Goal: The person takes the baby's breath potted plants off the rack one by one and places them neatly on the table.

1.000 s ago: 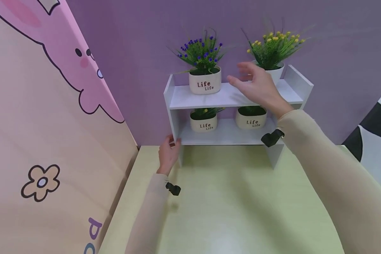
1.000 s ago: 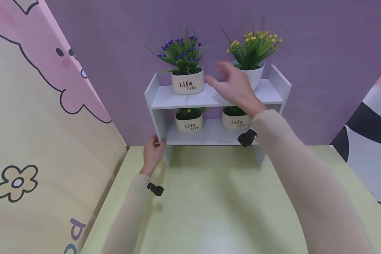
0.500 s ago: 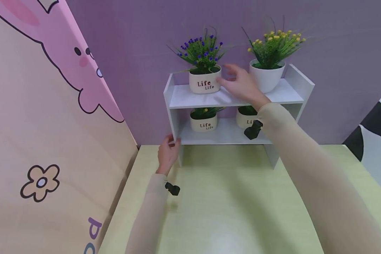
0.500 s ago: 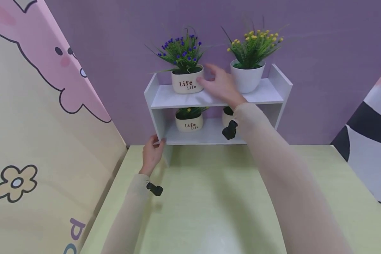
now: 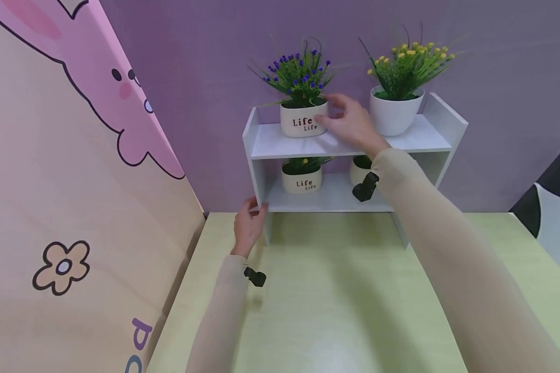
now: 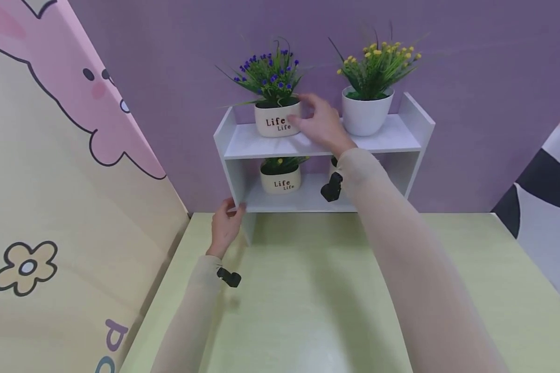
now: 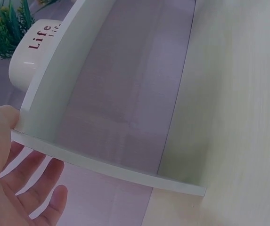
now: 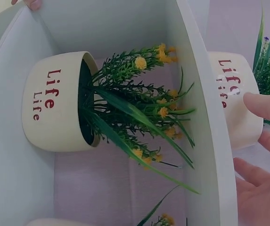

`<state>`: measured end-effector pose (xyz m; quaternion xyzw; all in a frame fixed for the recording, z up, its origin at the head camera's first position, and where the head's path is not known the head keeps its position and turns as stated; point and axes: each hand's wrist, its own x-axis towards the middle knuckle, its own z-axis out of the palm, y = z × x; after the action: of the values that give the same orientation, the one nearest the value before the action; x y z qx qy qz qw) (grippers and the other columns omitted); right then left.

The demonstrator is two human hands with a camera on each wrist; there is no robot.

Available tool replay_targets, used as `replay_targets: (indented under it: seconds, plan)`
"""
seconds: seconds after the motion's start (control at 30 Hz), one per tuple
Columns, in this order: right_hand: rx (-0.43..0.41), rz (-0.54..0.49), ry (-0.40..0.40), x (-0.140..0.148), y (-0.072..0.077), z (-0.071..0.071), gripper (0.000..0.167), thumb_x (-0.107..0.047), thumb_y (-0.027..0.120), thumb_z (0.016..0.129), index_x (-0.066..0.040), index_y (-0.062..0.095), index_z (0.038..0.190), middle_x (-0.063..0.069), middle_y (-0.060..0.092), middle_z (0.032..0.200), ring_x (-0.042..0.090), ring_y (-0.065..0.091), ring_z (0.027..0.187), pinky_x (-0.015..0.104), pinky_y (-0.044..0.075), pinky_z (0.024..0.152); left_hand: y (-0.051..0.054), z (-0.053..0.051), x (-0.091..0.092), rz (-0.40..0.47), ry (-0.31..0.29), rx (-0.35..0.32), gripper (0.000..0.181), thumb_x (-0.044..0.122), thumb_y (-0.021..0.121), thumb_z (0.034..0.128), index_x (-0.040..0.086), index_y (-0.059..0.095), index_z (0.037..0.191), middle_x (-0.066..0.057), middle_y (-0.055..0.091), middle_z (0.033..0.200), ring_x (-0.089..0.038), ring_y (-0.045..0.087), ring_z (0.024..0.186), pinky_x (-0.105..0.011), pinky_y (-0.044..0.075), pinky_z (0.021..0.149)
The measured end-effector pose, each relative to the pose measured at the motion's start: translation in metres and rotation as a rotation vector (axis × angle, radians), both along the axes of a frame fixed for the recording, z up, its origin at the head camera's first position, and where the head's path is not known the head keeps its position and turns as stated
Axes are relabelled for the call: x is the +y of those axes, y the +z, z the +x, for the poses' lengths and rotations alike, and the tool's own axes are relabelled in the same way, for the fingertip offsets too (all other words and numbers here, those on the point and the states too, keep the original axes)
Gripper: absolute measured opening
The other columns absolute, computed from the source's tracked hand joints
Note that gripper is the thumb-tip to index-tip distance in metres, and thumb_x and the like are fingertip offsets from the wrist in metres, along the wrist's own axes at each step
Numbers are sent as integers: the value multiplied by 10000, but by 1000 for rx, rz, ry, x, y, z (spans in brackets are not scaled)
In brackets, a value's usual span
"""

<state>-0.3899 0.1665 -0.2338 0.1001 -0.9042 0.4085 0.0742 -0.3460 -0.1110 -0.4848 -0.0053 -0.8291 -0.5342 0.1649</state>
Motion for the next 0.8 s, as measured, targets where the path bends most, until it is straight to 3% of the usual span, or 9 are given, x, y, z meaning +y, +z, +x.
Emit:
replay_targets:
  seconds: [0.13, 0.3, 0.53, 0.8]
  plan:
    - [0, -46, -6, -3, 1, -1, 758, -496, 704, 1001, -187, 400, 1624, 44, 362, 1738, 308, 478, 1529, 440, 365, 1277, 0, -1, 0, -1, -7, -2, 491, 390, 629, 1059, 108, 605, 1460, -131, 681, 1436, -354, 706, 1198, -560, 585, 990]
    - [5, -87, -51, -8, 0, -2, 651, -489, 778, 955, -132, 482, 1412, 64, 441, 1679, 279, 475, 1529, 419, 378, 1270, 0, -1, 0, -1, -14, 0, 480, 383, 639, 1057, 100, 615, 1444, -136, 687, 1420, -356, 710, 1190, -555, 589, 988]
    - [25, -132, -118, -12, -2, -2, 575, -467, 828, 919, -153, 522, 1291, 30, 470, 1677, 226, 514, 1501, 378, 400, 1249, -1, -2, -1, -3, -16, 7, 474, 394, 640, 1057, 106, 624, 1433, -120, 694, 1408, -335, 714, 1185, -539, 589, 982]
    - [42, -202, -121, -11, -2, -1, 492, -430, 854, 906, -205, 525, 1194, 27, 475, 1674, 221, 529, 1495, 340, 408, 1242, -1, -3, -4, -1, -20, 14, 472, 389, 641, 1056, 101, 625, 1429, -131, 693, 1401, -343, 714, 1183, -540, 594, 978]
